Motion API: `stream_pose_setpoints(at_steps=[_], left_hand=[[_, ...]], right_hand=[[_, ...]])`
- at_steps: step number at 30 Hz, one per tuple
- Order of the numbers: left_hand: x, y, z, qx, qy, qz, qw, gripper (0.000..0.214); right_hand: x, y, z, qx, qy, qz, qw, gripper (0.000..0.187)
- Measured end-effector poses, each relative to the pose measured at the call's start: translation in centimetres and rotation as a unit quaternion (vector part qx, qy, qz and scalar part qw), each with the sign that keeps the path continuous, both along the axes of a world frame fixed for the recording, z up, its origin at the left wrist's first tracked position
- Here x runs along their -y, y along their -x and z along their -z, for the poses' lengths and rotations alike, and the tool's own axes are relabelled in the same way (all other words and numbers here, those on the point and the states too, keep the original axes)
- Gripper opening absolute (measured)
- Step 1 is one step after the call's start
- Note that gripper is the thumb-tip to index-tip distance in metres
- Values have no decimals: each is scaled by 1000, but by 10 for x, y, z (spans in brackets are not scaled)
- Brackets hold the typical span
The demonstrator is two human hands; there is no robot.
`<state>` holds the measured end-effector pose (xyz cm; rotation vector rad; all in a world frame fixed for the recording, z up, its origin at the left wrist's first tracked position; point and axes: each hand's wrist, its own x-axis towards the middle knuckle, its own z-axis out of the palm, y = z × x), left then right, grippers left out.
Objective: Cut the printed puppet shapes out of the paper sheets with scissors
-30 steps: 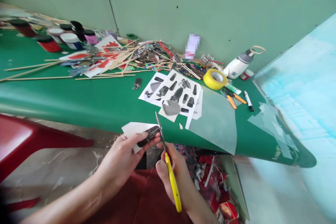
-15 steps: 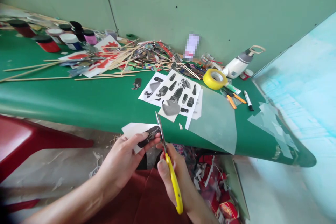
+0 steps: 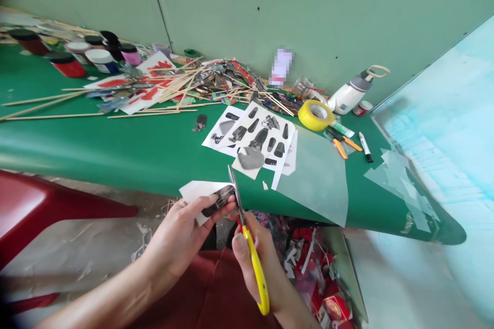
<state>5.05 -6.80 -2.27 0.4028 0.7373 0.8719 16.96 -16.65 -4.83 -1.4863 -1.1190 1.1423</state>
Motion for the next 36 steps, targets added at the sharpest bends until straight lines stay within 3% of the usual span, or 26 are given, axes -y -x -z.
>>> stream_pose_setpoints(at_steps=[9,22,36], left_hand=[[-2,2,-4,-13,8,5,1000,7],[-3,3,-5,-35,20,5,999,5],[-2,4,-1,-15,6,1,1000,3]], right_hand=[[2,-4,-8,0,9,-28,1000,49],[3,-1,-3,-113,52,-7,992,56],[0,3,-9,-80,70,11,994,64]])
